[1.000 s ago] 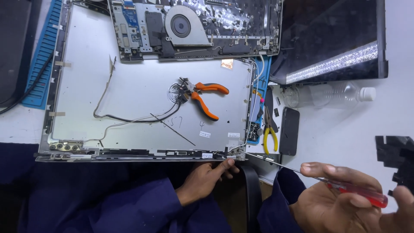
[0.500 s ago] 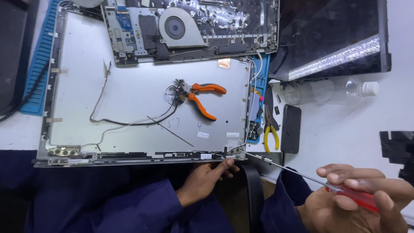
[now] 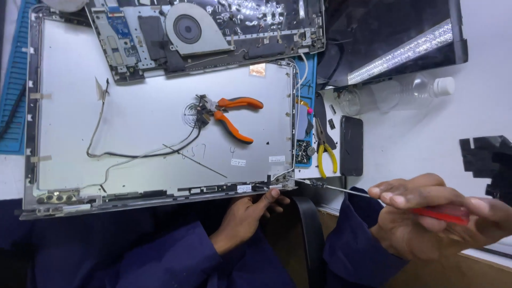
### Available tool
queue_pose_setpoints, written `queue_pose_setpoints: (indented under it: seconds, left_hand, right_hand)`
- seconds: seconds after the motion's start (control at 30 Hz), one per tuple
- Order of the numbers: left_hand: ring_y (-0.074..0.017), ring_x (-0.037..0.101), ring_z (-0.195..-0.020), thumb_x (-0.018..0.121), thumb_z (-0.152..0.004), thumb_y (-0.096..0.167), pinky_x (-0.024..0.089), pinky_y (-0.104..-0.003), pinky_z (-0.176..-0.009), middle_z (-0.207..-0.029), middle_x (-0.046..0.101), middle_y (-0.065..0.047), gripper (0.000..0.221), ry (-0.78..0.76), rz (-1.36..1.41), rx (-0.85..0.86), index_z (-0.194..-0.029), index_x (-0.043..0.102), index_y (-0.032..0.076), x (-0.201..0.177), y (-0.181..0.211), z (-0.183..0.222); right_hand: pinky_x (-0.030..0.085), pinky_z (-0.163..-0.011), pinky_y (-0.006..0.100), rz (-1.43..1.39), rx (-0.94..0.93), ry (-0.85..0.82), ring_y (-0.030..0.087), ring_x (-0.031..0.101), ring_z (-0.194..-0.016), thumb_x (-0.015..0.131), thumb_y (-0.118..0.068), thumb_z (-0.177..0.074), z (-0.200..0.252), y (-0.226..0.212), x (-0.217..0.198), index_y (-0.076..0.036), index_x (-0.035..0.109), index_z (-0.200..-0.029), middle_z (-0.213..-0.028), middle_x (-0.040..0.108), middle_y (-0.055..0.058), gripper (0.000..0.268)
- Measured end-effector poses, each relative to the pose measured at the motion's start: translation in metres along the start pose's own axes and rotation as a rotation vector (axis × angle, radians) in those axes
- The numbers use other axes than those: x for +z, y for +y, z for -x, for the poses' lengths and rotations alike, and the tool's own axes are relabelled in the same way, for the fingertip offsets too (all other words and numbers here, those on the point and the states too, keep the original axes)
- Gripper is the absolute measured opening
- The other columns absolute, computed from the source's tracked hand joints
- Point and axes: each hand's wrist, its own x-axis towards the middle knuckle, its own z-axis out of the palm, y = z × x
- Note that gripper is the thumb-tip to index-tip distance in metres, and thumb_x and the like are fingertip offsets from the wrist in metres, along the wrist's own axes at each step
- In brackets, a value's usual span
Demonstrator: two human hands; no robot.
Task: Fastening screws to secure the hinge and frame of a laptop screen assembly during repair.
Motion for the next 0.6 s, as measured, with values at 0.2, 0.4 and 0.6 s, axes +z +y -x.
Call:
queue_pose_setpoints:
  seconds: [0.2, 0.4, 0.6]
  left_hand:
    - [-0.0042, 0.074, -0.088, 0.048, -0.096, 0.052, 0.051, -0.020, -0.077, -0.103, 0.084, 0.006, 0.050, -0.012, -0.004, 0.005, -0.101, 0.084, 0.017, 0.000, -0.002, 0.001]
    - [-0.0034, 0.069, -0.086, 0.043, -0.094, 0.058, 0.049, -0.020, -0.081, -0.096, 0.082, 0.007, 0.055, -0.024, -0.076, -0.048, -0.104, 0.085, 0.024, -0.002, 0.000, 0.005]
    - [-0.0039, 0.071, -0.086, 0.048, -0.096, 0.051, 0.051, -0.021, -0.076, -0.099, 0.083, 0.005, 0.049, -0.007, 0.009, 0.024, -0.102, 0.084, 0.017, 0.004, -0.019, 0.000]
  right_hand:
    - [0.073, -0.083, 0.048, 0.320, 0.009, -0.086, 0.033, 0.070, -0.086, 0.042, -0.016, -0.115, -0.016, -0.036, 0.047, -0.021, 0.040, -0.142, -0.118, 0.056, 0.023, 0.028]
    - [0.067, -0.083, 0.047, 0.542, -0.032, 0.006, 0.025, 0.053, -0.082, 0.058, -0.023, -0.102, -0.013, -0.041, 0.057, -0.027, 0.042, -0.140, -0.117, 0.042, 0.016, 0.041]
    - [0.072, -0.088, 0.039, 0.313, 0.099, -0.093, 0.016, 0.064, -0.083, 0.075, -0.014, -0.090, -0.011, -0.039, 0.023, -0.027, 0.048, -0.123, -0.104, 0.061, 0.003, 0.045]
